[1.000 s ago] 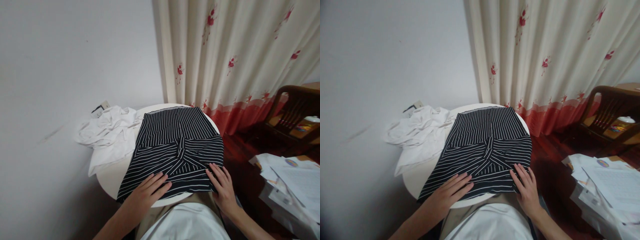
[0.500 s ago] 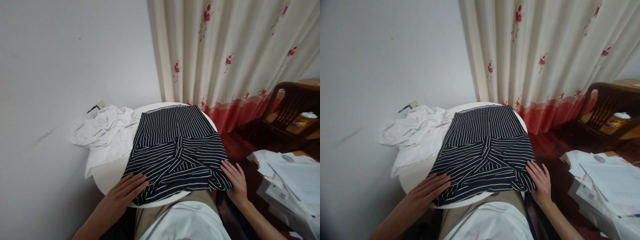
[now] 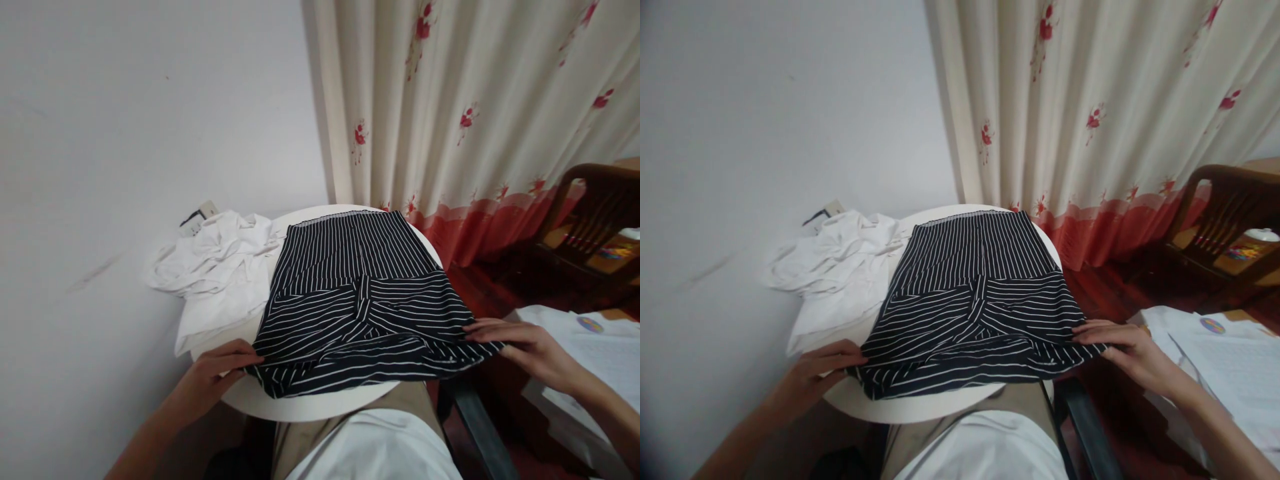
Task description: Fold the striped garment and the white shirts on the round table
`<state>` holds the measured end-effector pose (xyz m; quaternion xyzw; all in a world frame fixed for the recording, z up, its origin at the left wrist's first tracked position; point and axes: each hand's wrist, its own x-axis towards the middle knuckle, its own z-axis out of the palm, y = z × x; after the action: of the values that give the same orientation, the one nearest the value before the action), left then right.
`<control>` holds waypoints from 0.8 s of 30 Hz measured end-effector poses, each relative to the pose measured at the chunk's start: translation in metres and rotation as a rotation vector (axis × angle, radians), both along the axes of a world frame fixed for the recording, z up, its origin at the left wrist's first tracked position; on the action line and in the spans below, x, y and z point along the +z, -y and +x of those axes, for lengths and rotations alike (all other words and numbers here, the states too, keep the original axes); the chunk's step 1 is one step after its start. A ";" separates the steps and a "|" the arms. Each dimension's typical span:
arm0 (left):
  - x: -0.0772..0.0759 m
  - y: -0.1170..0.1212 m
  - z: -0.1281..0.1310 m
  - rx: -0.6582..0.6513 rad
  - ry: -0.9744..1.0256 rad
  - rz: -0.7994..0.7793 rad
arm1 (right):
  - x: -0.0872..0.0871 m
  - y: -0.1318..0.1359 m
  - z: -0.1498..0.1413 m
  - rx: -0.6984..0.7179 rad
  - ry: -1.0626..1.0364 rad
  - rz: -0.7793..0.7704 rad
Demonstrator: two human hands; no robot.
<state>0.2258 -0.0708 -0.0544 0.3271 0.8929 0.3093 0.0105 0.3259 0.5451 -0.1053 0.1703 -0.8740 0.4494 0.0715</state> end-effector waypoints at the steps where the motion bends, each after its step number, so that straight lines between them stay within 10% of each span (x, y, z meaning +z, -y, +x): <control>1: 0.001 0.000 -0.004 0.003 0.034 0.017 | 0.004 -0.001 -0.003 0.001 0.055 -0.046; 13: 0.021 -0.026 -0.069 0.538 0.129 0.239 | 0.025 -0.001 -0.092 -0.369 0.271 -0.397; 24: 0.003 -0.051 -0.155 0.635 0.116 0.315 | 0.022 0.015 -0.186 -0.485 0.211 -0.395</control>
<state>0.0706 -0.0198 -0.0509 0.0129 0.8893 0.4490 -0.0859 0.1394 0.5297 -0.0837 -0.1075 -0.7877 0.5952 0.1173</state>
